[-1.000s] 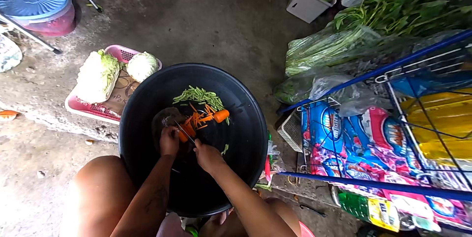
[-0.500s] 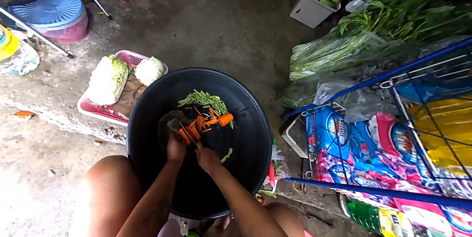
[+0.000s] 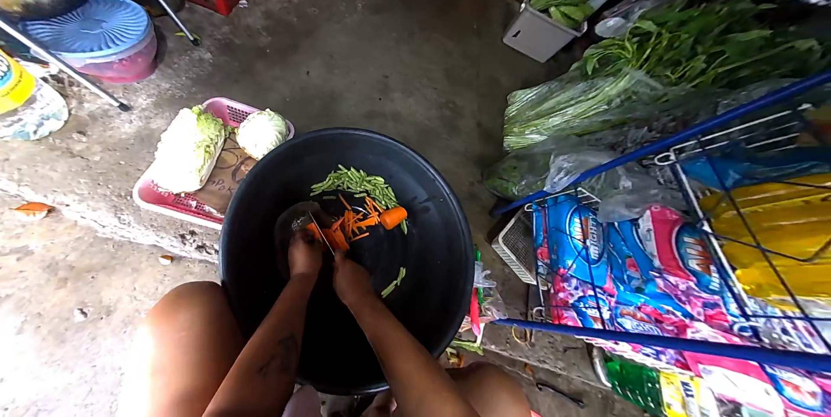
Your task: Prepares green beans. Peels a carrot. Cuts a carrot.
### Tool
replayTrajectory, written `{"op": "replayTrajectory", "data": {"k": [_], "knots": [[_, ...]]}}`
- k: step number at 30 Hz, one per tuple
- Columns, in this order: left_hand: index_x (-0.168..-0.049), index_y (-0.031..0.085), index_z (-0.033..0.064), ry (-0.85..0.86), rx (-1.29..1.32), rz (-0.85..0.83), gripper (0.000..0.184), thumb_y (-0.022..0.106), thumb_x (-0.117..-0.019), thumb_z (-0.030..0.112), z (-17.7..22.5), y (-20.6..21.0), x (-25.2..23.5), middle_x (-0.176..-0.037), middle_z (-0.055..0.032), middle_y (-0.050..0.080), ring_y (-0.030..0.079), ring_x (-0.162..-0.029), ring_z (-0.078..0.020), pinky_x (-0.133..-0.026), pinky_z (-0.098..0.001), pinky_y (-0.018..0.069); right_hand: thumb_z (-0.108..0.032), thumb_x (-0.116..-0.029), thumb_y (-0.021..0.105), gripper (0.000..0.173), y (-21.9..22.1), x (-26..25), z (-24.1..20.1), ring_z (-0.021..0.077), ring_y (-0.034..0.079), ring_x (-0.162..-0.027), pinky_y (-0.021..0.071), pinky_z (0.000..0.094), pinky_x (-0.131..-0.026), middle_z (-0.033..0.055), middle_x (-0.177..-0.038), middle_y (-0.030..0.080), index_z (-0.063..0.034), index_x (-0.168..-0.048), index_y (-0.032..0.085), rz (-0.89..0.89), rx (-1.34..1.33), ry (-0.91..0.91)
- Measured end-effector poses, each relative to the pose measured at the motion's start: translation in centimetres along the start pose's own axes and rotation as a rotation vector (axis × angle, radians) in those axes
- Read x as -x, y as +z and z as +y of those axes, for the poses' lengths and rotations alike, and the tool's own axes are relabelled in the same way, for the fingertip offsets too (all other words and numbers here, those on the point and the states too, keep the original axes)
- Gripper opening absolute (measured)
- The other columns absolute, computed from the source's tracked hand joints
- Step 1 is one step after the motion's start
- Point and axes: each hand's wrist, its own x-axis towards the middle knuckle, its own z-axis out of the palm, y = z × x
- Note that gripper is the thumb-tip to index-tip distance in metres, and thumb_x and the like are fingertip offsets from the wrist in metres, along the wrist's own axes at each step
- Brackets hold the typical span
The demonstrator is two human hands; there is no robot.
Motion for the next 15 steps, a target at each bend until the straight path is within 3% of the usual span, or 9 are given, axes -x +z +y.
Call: {"op": "replayTrajectory", "data": {"k": [6,15], "knots": [[-0.127,0.064,0.0002,0.022,-0.031,0.018,0.031,0.064,-0.0992,0.014,-0.2,0.3,0.0,-0.130,-0.0198,0.065,0.063,-0.123,-0.0312,-0.108,-0.0481,0.0488,-0.028,-0.1132,0.035,0.043,-0.2,0.2,0.1,0.0382,0.068,-0.118,0.0551,0.0568,-0.097,0.0195,-0.126,0.068,-0.0152,-0.154,0.039,-0.017,-0.034,0.000],[-0.131,0.062,-0.0001,0.038,-0.026,0.014,0.033,0.061,-0.1004,0.012,-0.4,0.1,-0.3,-0.132,-0.0194,0.064,0.061,-0.126,-0.0307,-0.110,-0.0469,0.0480,-0.030,-0.1129,0.038,0.046,-2.3,4.9,1.7,0.0400,0.065,-0.123,0.0526,0.0590,-0.100,0.0224,-0.129,0.066,-0.0107,-0.154,0.037,-0.135,0.022,0.004]]}}
